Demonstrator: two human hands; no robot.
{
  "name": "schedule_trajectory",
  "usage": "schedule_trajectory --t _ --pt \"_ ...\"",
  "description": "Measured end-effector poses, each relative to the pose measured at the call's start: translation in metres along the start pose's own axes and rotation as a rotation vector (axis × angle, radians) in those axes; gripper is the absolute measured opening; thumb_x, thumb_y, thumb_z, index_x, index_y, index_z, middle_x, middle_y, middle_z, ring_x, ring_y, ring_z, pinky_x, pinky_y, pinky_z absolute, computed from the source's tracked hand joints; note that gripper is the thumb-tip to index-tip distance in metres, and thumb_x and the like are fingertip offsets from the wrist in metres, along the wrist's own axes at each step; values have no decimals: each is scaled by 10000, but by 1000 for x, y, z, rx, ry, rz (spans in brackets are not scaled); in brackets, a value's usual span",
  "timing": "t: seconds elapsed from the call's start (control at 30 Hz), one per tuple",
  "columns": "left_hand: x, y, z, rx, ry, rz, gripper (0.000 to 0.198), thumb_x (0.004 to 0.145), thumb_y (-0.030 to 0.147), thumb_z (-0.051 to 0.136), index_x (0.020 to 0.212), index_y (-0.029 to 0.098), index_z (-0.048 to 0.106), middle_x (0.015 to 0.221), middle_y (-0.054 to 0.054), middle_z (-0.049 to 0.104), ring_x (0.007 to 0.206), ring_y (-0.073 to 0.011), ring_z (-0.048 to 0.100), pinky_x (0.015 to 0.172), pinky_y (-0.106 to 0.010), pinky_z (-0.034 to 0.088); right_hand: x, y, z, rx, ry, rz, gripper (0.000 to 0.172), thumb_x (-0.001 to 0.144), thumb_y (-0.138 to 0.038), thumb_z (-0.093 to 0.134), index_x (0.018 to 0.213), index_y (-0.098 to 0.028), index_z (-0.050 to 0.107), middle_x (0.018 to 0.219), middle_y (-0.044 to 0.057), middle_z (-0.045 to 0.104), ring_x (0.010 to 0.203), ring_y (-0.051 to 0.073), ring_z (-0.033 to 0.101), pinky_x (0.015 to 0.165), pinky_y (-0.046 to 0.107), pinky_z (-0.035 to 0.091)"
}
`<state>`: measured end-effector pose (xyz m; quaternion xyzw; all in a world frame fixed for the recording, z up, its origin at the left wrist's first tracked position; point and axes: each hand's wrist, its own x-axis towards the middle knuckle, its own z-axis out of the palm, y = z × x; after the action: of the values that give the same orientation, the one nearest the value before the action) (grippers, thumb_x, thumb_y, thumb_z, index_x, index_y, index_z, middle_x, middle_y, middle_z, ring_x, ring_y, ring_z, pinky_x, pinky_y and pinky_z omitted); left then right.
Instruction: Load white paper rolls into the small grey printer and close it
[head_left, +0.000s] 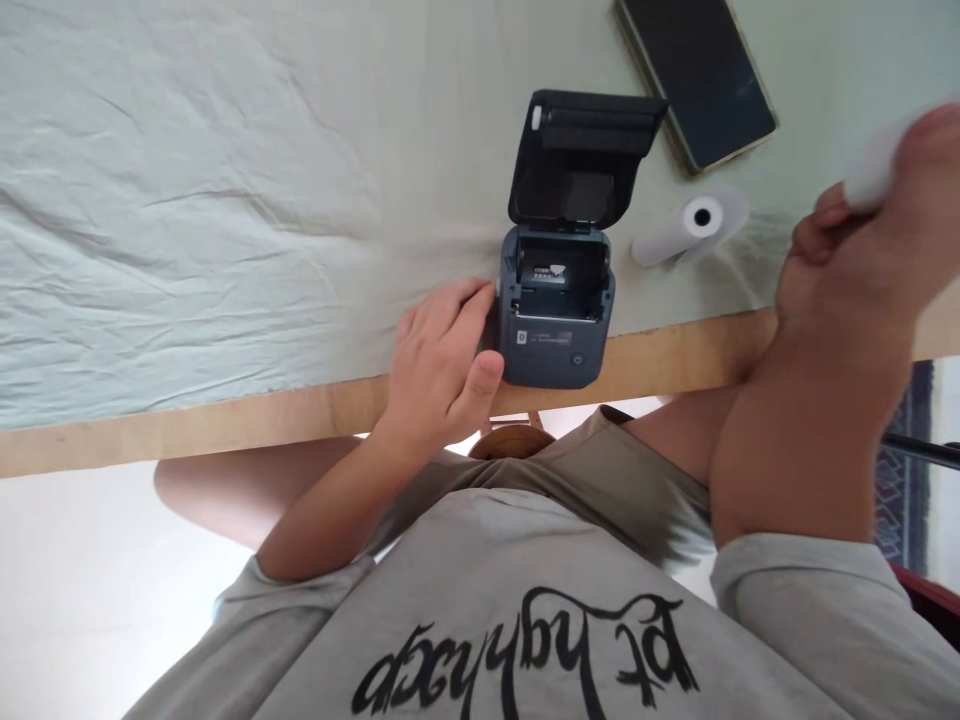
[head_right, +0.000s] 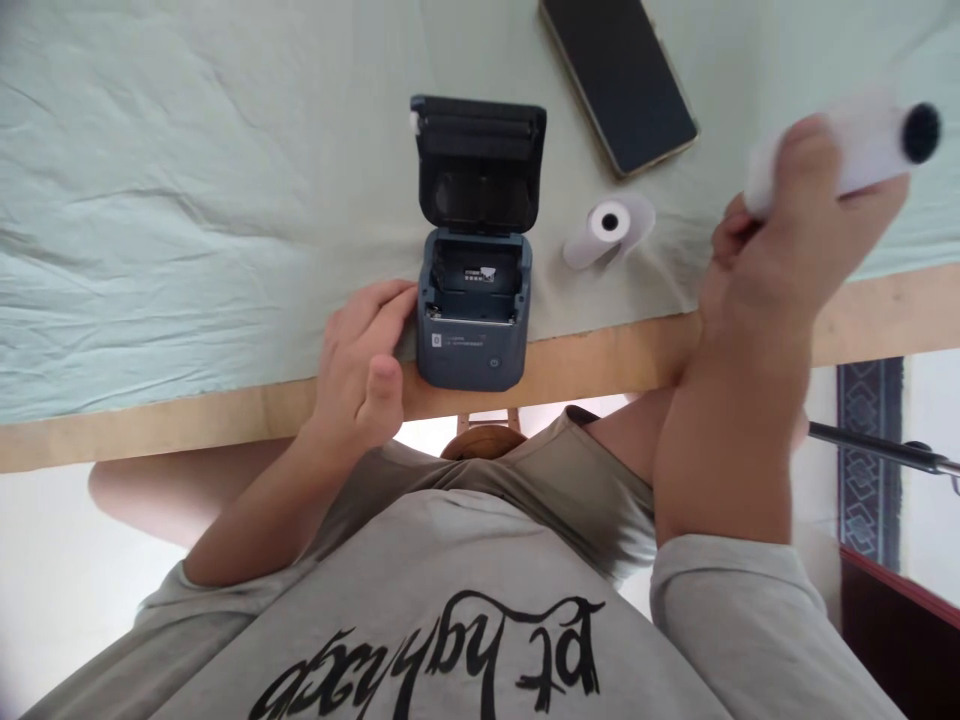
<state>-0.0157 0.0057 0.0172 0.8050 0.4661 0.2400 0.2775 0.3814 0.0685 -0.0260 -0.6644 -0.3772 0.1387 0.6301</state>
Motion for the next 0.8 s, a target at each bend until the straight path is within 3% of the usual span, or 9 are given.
schedule_trajectory --t 0.03,0.07,0.2,0.3,0.37,0.47,0.67,0.73,0.8 --pt "0 0 0 5 -1 -3 1020 1041 802 0 1473 123 627 1459 -206 669 1353 -346 628 1109 -460 448 -8 1 5 44 154 -76 349 765 -466 557 986 -311 336 939 -33 469 550 55 327 456 219 79" --pt "0 0 0 9 -3 -6 1018 1043 800 1 1474 122 626 1459 -206 668 1356 -346 625 1109 -462 449 -16 -1 9 31 149 -117 372 748 -414 625 995 -309 367 918 -40 490 568 64 394 460 218 136" --pt "1 0 0 18 0 -3 995 1045 794 0 1474 150 626 1447 -195 677 1345 -343 630 1100 -467 457 -29 -13 1 -316 -97 -350 321 797 -268 779 817 -256 459 735 -77 448 659 98 498 670 354 425" --pt "1 0 1 13 15 3 992 1043 795 3 1459 151 634 1430 -200 683 1330 -353 638 1095 -477 457 -26 -22 -7 -462 -118 -486 306 821 -252 804 832 -242 498 701 -81 429 655 105 447 702 363 417" --pt "1 0 1 7 15 3 985 1047 791 13 1460 144 632 1435 -204 679 1330 -360 637 1092 -489 459 -26 -28 -6 -480 -135 -506 316 776 -221 829 919 -231 547 769 -66 518 672 112 483 662 323 404" --pt "0 -1 1 5 6 0 957 1053 787 29 1475 165 622 1451 -193 674 1339 -360 631 1098 -497 459 -31 -33 0 -420 -226 -479 447 706 -84 768 1107 -217 620 950 -33 669 807 142 622 684 300 421" --pt "0 -1 1 4 6 -4 945 1051 793 35 1480 188 621 1463 -182 670 1345 -359 624 1097 -498 463 -36 -33 3 -524 -325 -304 783 642 -6 634 1376 -249 509 1110 5 775 869 182 710 750 348 469" --pt "0 -1 1 3 17 -2 944 1052 794 40 1472 186 629 1452 -181 677 1331 -358 633 1086 -497 467 -37 -37 0 -531 -281 -374 767 649 -51 647 1373 -282 541 1230 30 745 1048 242 724 818 402 491" --pt "0 -1 1 -5 17 -4 946 1053 793 47 1471 180 633 1446 -186 678 1327 -363 637 1083 -503 467 -41 -44 -2 -457 -179 -577 650 709 -121 645 1330 -312 623 1263 38 702 1170 288 673 892 460 469"
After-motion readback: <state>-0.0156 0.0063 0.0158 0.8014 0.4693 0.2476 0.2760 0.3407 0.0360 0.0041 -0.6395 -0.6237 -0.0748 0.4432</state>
